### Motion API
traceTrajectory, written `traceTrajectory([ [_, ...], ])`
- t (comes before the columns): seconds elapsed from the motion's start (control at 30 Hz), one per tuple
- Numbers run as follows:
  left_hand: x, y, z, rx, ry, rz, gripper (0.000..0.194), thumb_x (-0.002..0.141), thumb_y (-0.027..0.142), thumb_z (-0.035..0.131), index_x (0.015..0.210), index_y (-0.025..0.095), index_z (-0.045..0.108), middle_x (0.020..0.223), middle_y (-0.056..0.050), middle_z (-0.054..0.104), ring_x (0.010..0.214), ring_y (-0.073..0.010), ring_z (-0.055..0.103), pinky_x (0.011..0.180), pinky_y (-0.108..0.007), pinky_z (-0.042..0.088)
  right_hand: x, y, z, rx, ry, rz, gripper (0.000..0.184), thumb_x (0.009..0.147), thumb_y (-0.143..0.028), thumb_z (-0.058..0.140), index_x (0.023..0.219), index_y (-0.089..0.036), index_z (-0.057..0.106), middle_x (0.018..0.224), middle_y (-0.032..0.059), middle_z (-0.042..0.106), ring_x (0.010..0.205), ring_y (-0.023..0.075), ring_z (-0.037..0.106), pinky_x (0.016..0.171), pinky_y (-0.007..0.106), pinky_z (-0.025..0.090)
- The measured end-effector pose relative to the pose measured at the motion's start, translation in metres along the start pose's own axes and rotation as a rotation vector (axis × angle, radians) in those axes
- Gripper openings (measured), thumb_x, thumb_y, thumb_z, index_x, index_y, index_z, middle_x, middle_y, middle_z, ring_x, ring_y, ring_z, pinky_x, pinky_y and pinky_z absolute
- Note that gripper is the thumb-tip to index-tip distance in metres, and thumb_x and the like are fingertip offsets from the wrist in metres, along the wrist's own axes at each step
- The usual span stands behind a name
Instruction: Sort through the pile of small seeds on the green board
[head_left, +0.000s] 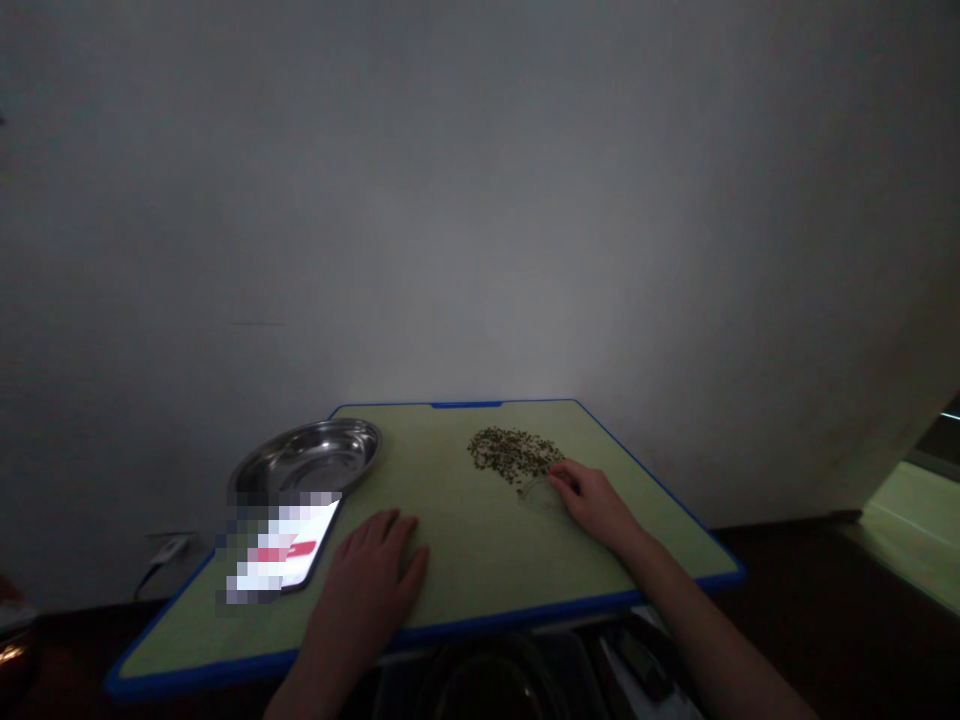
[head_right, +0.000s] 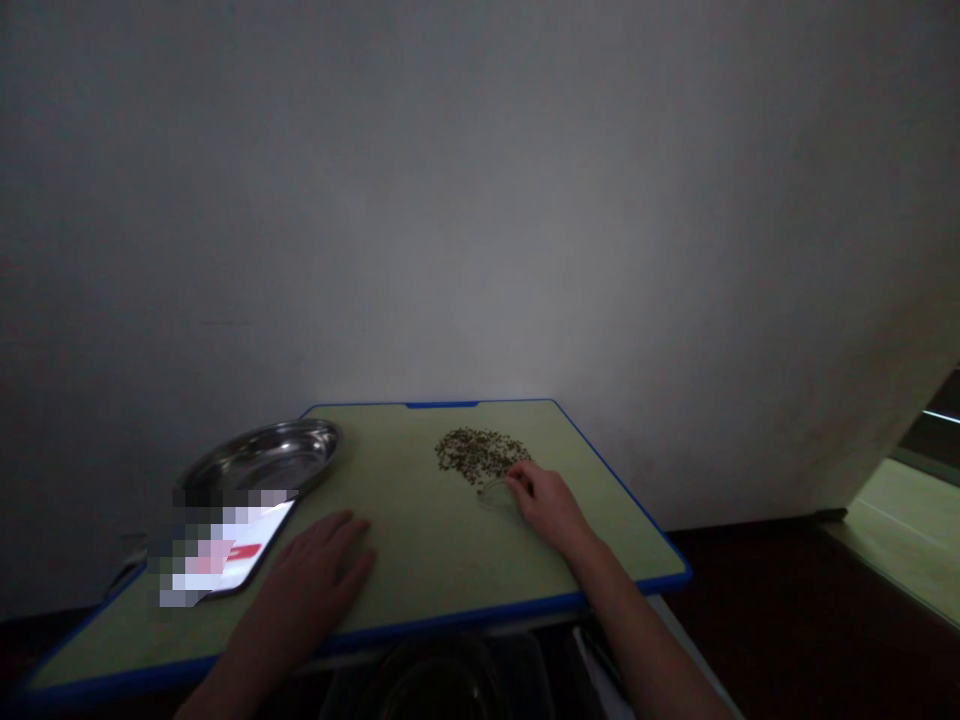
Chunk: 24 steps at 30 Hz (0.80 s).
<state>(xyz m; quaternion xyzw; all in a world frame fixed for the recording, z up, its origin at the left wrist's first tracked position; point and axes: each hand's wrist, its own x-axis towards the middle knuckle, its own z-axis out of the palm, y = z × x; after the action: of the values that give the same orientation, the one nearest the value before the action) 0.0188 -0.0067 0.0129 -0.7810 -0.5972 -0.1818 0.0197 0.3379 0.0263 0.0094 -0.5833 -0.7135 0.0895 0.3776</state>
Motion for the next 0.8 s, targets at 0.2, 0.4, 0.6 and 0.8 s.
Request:
traceTrajectory([
  [0.2, 0.0009, -0.0007, 0.0009, -0.002, -0.018, 0.002, 0.044, 0.087, 0.037, 0.040, 0.121, 0.017, 0.060, 0.132, -0.015, 0.057, 0.123, -0.0291, 0.051, 0.105, -0.048, 0.037, 0.0018, 0.0024, -0.0041, -0.052, 0.124, 0.100, 0.028, 0.086, -0.037, 0.045, 0.085, -0.018, 0.065, 0.069, 0.0050, 0.067, 0.064, 0.0201, 0.060, 0.060, 0.029, 0.040],
  [0.4, -0.0001, -0.0024, 0.0025, -0.013, 0.000, 0.010, 0.044, 0.086, 0.039, 0.040, 0.119, 0.019, 0.061, 0.131, -0.014, 0.058, 0.123, -0.0292, 0.051, 0.104, -0.049, 0.038, 0.0009, 0.0007, -0.0024, -0.036, 0.106, 0.072, 0.026, 0.086, -0.038, 0.047, 0.088, -0.019, 0.065, 0.072, 0.0049, 0.069, 0.066, 0.0205, 0.063, 0.063, 0.029, 0.042],
  [0.6, -0.0004, -0.0051, 0.0048, -0.005, 0.005, 0.028, 0.046, 0.087, 0.040, 0.039, 0.120, 0.017, 0.060, 0.131, -0.015, 0.058, 0.124, -0.0295, 0.050, 0.104, -0.050, 0.038, 0.0049, -0.0028, 0.0034, -0.037, 0.044, 0.024, 0.022, 0.087, -0.034, 0.048, 0.090, -0.020, 0.065, 0.083, 0.0053, 0.071, 0.075, 0.0210, 0.065, 0.069, 0.030, 0.044],
  [0.8, 0.0001, -0.0029, 0.0027, -0.011, 0.017, 0.009, 0.043, 0.086, 0.039, 0.042, 0.119, 0.018, 0.061, 0.131, -0.014, 0.058, 0.122, -0.0286, 0.052, 0.104, -0.048, 0.038, 0.0044, -0.0042, 0.0029, 0.041, 0.087, -0.005, 0.023, 0.087, -0.035, 0.048, 0.090, -0.019, 0.065, 0.080, 0.0049, 0.071, 0.071, 0.0193, 0.063, 0.067, 0.029, 0.044],
])
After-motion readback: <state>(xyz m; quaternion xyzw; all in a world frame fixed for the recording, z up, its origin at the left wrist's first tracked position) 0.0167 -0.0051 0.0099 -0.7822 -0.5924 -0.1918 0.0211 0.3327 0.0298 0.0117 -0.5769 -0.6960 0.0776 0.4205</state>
